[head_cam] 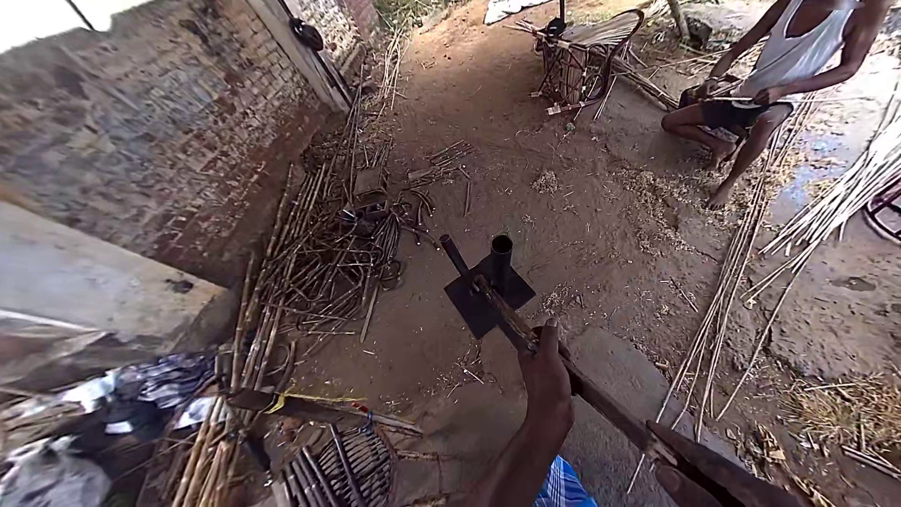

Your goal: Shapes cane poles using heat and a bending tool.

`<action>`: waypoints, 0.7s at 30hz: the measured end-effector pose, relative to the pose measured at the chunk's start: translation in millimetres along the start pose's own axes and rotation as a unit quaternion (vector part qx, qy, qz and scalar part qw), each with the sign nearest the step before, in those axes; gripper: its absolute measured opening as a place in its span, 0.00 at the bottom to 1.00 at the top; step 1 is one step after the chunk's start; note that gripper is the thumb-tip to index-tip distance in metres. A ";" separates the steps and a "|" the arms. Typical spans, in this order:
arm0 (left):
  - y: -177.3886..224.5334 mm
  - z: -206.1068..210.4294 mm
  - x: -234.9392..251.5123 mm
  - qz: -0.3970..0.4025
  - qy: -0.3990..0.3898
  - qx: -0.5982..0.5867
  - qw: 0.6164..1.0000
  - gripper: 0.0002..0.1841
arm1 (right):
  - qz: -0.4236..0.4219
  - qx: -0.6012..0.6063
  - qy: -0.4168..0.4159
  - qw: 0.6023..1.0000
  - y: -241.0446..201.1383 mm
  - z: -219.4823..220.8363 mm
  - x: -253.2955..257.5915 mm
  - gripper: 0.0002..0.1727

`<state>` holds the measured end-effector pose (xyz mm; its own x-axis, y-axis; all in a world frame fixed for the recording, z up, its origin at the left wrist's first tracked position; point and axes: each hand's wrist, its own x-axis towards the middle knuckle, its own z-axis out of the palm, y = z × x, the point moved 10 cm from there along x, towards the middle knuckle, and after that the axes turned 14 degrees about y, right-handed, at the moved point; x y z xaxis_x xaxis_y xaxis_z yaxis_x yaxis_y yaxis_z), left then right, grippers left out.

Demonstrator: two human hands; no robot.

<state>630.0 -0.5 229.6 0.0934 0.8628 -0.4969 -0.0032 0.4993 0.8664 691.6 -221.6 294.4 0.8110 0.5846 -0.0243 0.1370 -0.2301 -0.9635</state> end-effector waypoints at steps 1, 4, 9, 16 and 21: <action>0.0 11.1 -0.8 -0.005 0.022 0.001 1.000 0.17 | 0.004 0.006 -0.003 1.000 3.8 -13.6 19.9 0.21; 3.8 52.4 0.2 -0.028 0.093 -0.019 0.995 0.11 | 0.004 -0.003 -0.006 1.000 15.6 -57.3 98.4 0.17; 3.0 27.9 -5.8 -0.010 -0.013 0.009 1.000 0.28 | -0.038 -0.102 -0.097 0.989 2.5 -26.2 56.6 0.27; -10.6 -79.3 -42.6 -0.093 -0.167 -0.036 0.981 0.13 | 0.083 0.095 -0.049 0.991 13.9 78.2 -44.4 0.31; 9.9 -87.8 -32.0 -0.074 -0.144 -0.035 0.986 0.11 | 0.036 0.076 -0.038 0.996 -4.1 95.1 -47.8 0.38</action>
<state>539.5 -16.3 249.7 0.3762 0.7266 -0.5749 -0.0354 0.6313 0.7748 598.2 -174.6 274.2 0.7690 0.6298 -0.1093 -0.0126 -0.1561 -0.9877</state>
